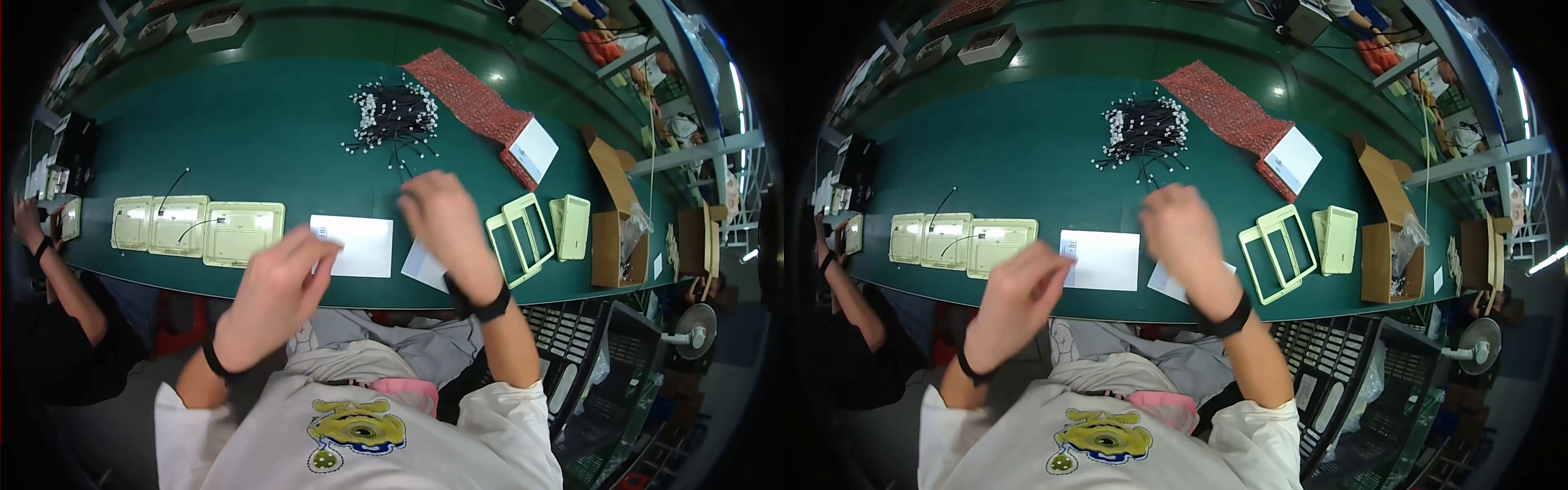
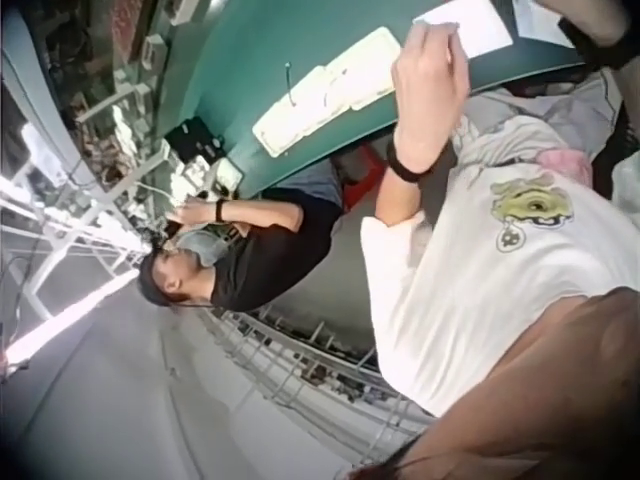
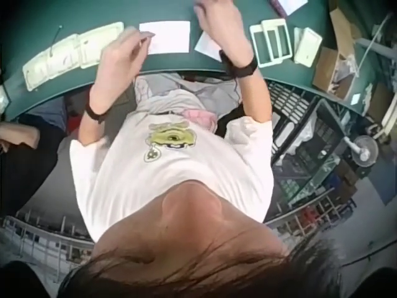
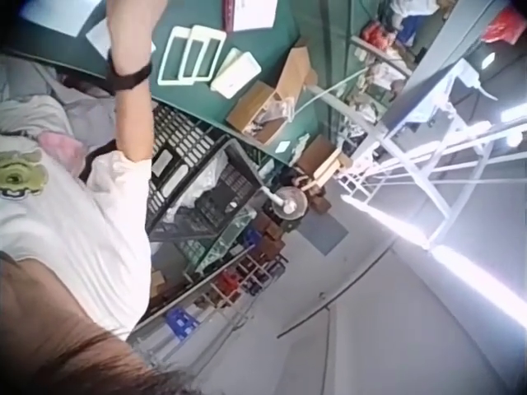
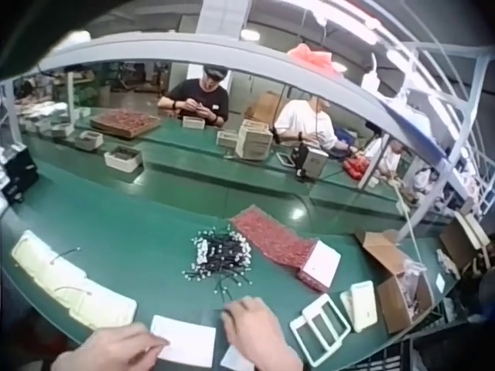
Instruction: The person picks up wires and white panels, attaches the wires to the panels, and fits the panels into plastic frames. They place the assembled units into a crate, retrieve a bubble-wrapped bundle of panels from a box, and repeat the assembly process.
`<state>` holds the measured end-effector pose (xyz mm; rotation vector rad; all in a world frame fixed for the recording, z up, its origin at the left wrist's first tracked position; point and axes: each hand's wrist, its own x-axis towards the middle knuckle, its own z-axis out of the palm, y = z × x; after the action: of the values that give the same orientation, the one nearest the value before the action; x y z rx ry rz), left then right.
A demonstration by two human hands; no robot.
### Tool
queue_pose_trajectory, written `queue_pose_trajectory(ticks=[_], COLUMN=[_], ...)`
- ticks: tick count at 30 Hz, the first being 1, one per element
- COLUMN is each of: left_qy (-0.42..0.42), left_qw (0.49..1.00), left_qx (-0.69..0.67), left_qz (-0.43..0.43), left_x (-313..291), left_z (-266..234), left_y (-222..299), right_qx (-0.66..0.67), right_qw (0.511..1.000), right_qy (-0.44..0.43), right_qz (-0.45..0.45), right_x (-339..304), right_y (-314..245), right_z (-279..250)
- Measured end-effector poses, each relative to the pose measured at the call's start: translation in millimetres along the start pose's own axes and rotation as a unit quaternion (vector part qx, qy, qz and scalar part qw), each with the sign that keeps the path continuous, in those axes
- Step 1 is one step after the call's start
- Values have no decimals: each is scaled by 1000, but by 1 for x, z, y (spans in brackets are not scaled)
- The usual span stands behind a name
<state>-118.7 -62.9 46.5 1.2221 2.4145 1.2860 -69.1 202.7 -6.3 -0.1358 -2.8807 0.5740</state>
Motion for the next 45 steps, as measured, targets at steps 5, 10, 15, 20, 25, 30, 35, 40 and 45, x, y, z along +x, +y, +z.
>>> queue_pose_trajectory(ticks=[5, 10, 15, 20, 25, 30, 35, 40, 45], left_qy=[-22, -70, -153, -199, -226, -224, -220, -201, -178], left_qw=[989, 978, 967, 952, 937, 909, 925, 968, 924], left_qx=[112, 152, 135, 161, 179, 201, 161, -31, -337], left_qz=[92, 122, 153, 168, 195, 289, 265, 149, -13], left_x=[121, 178, 175, 173, 179, 186, 181, 179, 180], left_z=[23, 64, 76, 78, 80, 86, 78, 62, 55], left_y=[-22, -67, -64, -69, -71, -84, -70, -61, -69], right_qx=[0, 14, 285, 562, 591, 560, 524, 562, 579], right_qw=[997, 999, 949, 813, 787, 807, 826, 803, 790], right_qy=[-19, -9, -58, -83, -103, -90, -97, -128, -134], right_qz=[74, 42, 124, 127, 143, 164, 184, 156, 151], right_x=[48, 59, 39, 11, -8, -28, -51, -63, -65], right_y=[48, 75, 91, 85, 74, 65, 45, 37, 36], right_z=[4, 27, -4, -46, -74, -83, -99, -104, -100])
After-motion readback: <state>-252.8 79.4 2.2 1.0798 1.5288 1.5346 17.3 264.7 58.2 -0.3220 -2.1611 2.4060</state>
